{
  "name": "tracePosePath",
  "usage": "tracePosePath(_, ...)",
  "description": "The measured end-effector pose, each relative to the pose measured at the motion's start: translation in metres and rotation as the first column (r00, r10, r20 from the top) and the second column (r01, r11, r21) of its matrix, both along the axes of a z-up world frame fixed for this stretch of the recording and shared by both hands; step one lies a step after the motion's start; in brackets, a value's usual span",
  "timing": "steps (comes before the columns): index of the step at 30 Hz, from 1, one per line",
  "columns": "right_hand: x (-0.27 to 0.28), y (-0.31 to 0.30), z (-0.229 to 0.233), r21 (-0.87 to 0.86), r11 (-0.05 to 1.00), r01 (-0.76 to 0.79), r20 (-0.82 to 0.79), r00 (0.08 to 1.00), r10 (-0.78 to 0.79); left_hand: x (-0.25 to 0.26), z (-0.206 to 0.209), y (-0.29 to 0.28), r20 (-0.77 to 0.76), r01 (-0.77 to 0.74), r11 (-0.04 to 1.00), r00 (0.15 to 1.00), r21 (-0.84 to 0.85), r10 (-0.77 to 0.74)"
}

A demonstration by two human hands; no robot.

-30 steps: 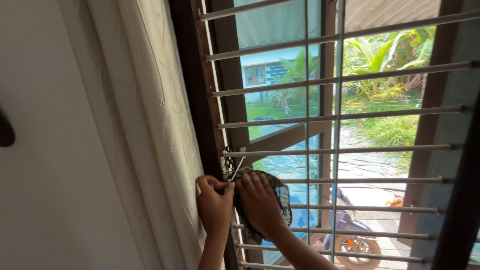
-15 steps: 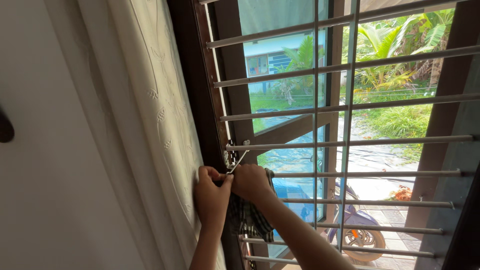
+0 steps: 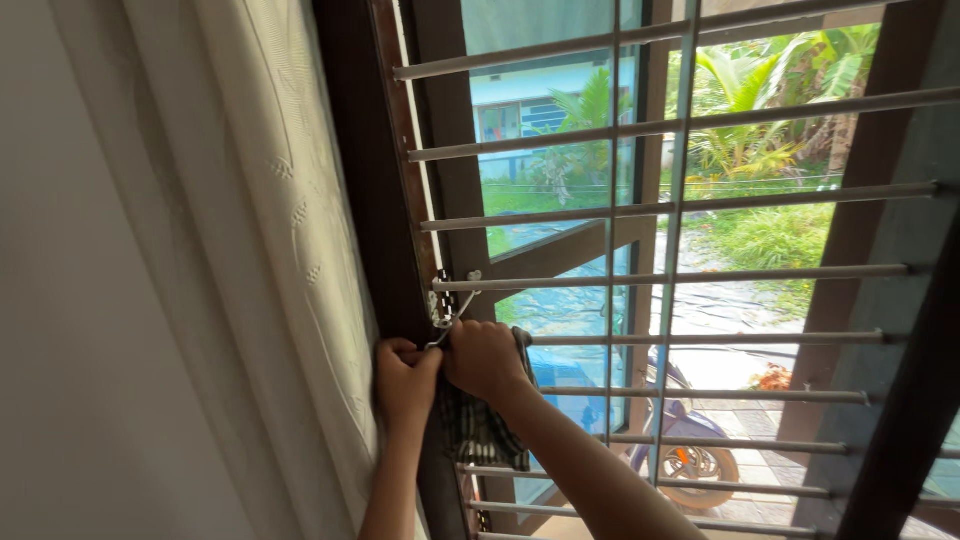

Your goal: The person wets a cloth in a bowl of water, then wipes the metal window frame and security bars. The person repeatedly wipes the same sections of the frame and bars with the damp cloth.

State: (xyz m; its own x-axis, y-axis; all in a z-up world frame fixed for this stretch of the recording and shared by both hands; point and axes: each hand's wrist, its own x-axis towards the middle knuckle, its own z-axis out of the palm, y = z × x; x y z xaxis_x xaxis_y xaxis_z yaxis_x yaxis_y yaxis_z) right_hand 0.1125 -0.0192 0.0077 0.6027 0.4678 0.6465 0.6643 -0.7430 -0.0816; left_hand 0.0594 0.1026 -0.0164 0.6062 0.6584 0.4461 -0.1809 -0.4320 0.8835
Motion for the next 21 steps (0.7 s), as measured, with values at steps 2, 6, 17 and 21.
tracePosePath(2, -0.003, -0.004, 0.01, -0.046, 0.999, -0.004, -0.079, 0.997, 0.0, 0.011, -0.004, 0.006, 0.021, 0.038, 0.995, 0.999, -0.097, -0.036)
tracePosePath(6, -0.016, -0.016, 0.019, -0.085, 0.995, 0.05, -0.13, 0.99, -0.061, 0.02, -0.007, 0.015, 0.119, 0.214, 0.946, 0.975, -0.245, -0.19)
tracePosePath(17, -0.022, -0.108, -0.006, 0.014, 0.988, 0.152, 0.335, 0.931, -0.148, 0.026, -0.015, 0.021, 0.058, 0.175, 0.971, 0.984, -0.165, -0.167)
tracePosePath(21, -0.022, -0.093, -0.006, 0.038, 0.981, 0.193, 0.313, 0.93, -0.195, 0.028, -0.018, 0.02, 0.052, 0.167, 0.977, 0.985, -0.129, -0.162)
